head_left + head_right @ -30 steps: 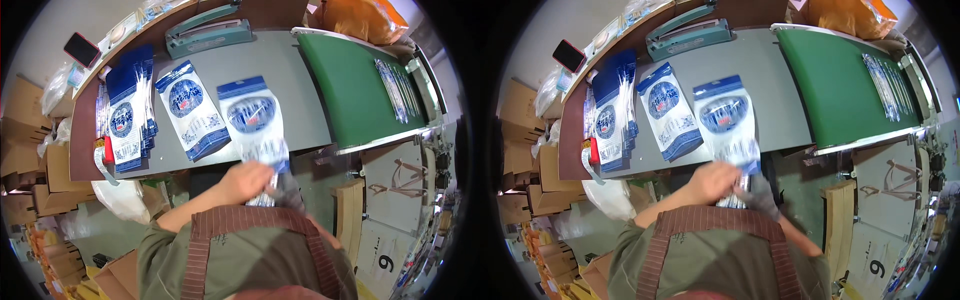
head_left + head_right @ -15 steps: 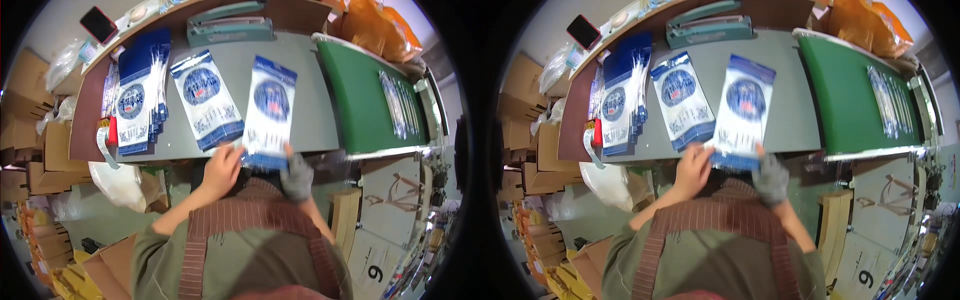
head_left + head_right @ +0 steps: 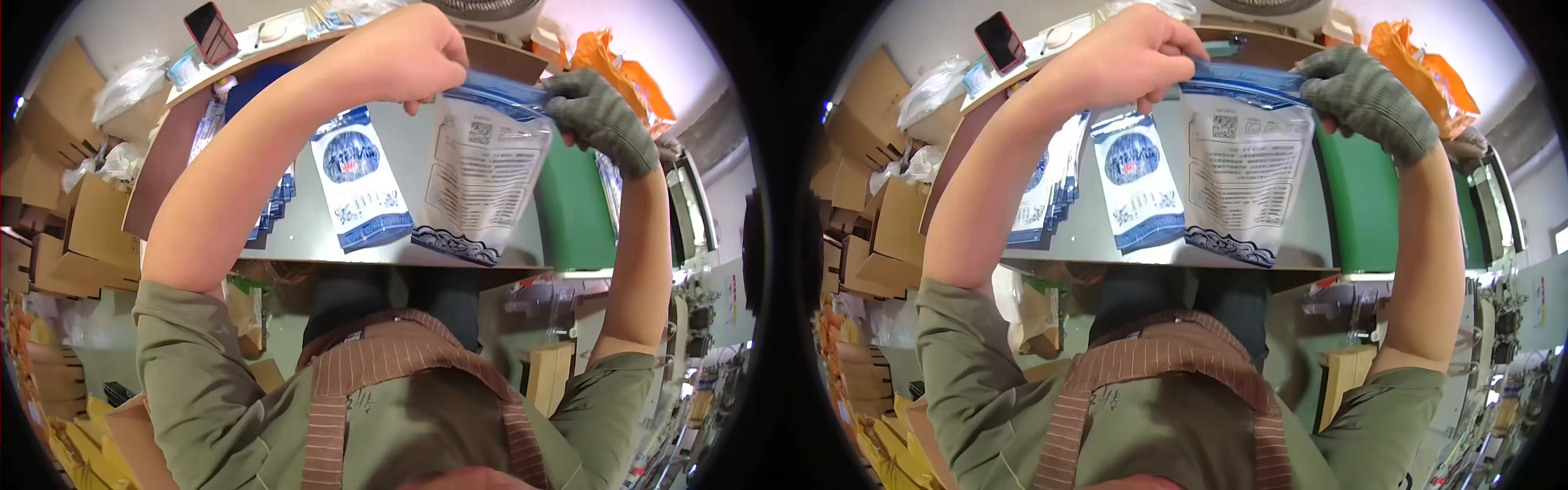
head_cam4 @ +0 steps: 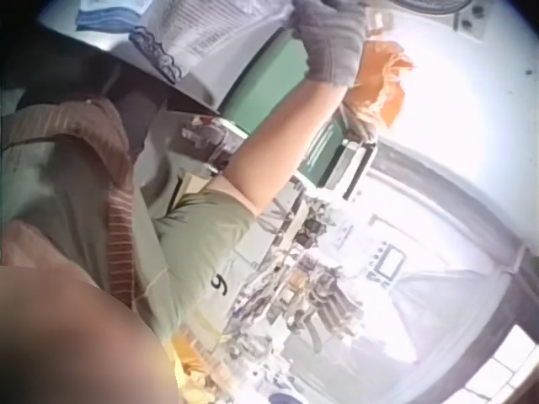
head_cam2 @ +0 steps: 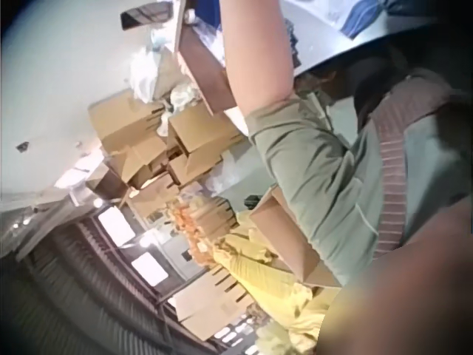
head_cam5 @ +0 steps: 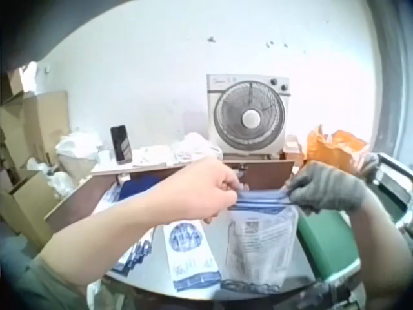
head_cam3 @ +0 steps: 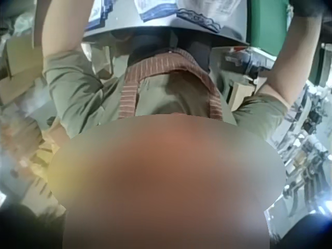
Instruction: Packaging bundles of incense sticks into plastic bags and cardboard boxes in a factory setting.
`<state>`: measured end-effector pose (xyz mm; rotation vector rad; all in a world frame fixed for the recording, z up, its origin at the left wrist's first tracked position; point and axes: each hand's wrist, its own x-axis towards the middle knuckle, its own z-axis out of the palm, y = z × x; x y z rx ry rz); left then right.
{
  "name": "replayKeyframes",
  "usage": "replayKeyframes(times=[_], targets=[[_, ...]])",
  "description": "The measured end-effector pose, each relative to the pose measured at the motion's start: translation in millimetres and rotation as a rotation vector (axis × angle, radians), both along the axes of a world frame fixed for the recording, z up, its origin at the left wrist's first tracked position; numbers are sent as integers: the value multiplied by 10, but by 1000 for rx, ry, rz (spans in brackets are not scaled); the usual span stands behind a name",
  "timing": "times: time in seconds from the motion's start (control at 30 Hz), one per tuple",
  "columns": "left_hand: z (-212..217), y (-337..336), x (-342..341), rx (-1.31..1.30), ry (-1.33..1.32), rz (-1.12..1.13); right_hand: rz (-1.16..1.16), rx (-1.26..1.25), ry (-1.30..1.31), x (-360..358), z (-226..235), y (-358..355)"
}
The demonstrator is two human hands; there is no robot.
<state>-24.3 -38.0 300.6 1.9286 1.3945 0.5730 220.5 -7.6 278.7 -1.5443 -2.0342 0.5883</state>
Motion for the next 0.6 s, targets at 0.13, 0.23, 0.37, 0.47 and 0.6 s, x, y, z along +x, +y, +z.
replayKeyframes(times=[0.13, 0.23, 0.37, 0.47, 0.6], targets=[[179, -210, -269, 506, 68, 102, 282, 314, 66, -199, 158, 203], [-13, -505, -583, 1232, 284, 58, 359, 551, 167, -516, 5, -154], [-1219, -562, -728, 955, 198, 89, 421, 286, 185, -839, -1184, -204], [-2342, -672, -789, 510, 245, 83, 480, 177, 11, -946, -2227, -227], [-2816, -778, -1043, 225, -104, -67, 480, 6, -189, -927, -2399, -397]])
